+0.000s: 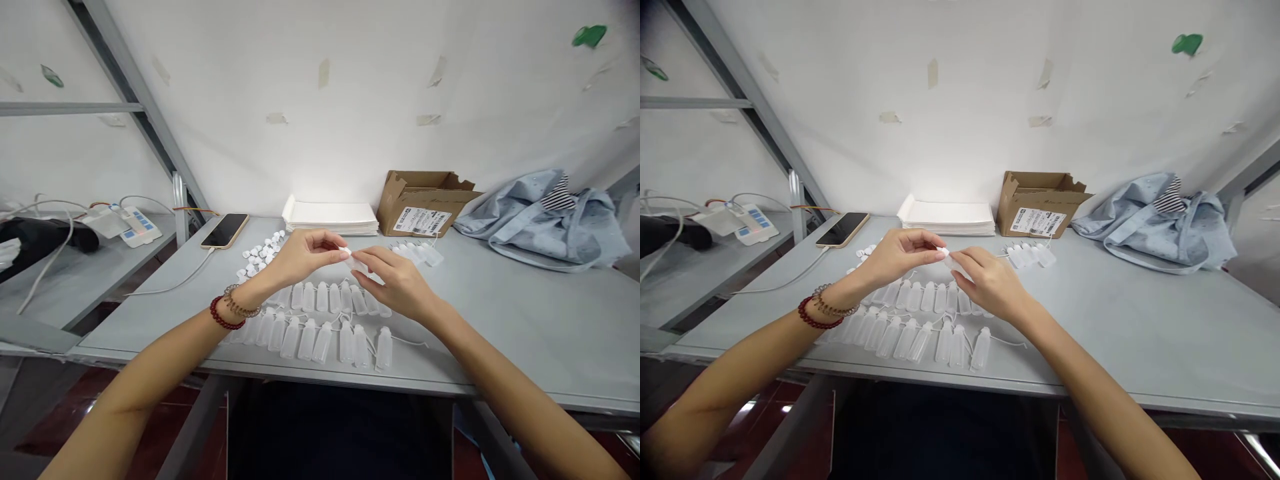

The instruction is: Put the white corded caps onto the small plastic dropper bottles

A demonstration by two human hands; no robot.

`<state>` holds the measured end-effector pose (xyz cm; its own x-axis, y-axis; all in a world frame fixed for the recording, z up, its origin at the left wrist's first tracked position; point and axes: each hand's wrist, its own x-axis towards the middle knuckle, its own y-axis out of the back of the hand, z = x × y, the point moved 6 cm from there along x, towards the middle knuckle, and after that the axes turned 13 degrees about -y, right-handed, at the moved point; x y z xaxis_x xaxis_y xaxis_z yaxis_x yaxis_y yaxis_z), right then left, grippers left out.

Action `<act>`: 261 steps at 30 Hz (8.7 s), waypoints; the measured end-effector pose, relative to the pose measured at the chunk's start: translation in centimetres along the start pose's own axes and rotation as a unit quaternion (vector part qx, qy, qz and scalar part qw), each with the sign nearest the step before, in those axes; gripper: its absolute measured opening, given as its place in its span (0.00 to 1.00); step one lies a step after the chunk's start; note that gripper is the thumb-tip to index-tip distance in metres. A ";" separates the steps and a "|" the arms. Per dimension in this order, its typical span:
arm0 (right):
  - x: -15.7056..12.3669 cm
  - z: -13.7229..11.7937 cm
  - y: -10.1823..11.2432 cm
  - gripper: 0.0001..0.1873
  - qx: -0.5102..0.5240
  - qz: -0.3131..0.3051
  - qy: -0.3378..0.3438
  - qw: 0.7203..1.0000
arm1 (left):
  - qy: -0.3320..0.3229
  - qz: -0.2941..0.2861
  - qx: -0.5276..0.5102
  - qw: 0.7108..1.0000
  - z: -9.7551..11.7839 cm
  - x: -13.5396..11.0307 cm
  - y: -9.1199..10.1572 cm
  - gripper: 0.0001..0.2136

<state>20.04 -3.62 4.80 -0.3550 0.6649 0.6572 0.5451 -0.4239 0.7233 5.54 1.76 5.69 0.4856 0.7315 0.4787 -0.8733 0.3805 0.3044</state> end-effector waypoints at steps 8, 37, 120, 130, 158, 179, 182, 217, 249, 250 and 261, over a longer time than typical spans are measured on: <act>0.0 -0.3 -0.5 0.11 0.007 0.005 -0.009 1.000 | -0.010 -0.027 0.009 1.000 0.1 -0.7 -0.3 0.09; -0.5 0.4 -3.3 0.19 0.500 -0.189 -0.336 0.775 | -0.044 -0.129 0.101 0.986 0.6 -0.7 0.1 0.10; 0.3 10.0 1.0 0.13 0.240 -0.124 -0.409 0.872 | -0.101 -0.076 0.325 0.937 -1.2 0.0 4.1 0.15; -2.2 18.7 2.0 0.09 -0.173 -0.123 -0.498 0.841 | 0.039 -0.119 0.505 0.854 -7.2 0.6 10.5 0.11; -3.2 6.3 -1.8 0.41 0.040 -0.481 -0.287 0.827 | 0.058 -0.169 0.529 0.830 -9.0 0.2 8.9 0.10; -0.7 4.0 0.5 0.33 0.155 -0.332 -0.267 0.891 | 0.055 -0.080 0.206 0.974 -3.8 -0.2 4.4 0.04; -0.4 2.6 -0.1 0.32 0.179 -0.280 -0.235 0.914 | 0.061 -0.122 0.106 0.985 -3.1 -0.8 2.2 0.05; -1.0 -0.7 -1.7 0.12 0.063 -0.085 -0.028 0.994 | 0.079 -0.167 0.017 0.983 -1.9 -1.8 -0.2 0.15; -1.1 1.2 -3.3 0.20 0.432 -0.262 -0.312 0.804 | -0.121 -0.194 0.171 0.958 0.4 -1.9 -1.1 0.11; -1.1 1.3 -3.3 0.20 0.433 -0.265 -0.313 0.803 | -0.137 -0.187 0.183 0.955 0.5 -1.9 -1.2 0.10; -0.8 0.4 -2.6 0.09 0.245 -0.196 -0.191 0.930 | 0.025 -0.191 0.088 0.977 -1.3 -1.7 -0.3 0.21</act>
<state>19.20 -2.75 2.29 -0.3541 0.9191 0.1728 0.7455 0.1659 0.6456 4.94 1.13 3.73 0.7685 0.5837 0.2623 -0.6058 0.5317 0.5918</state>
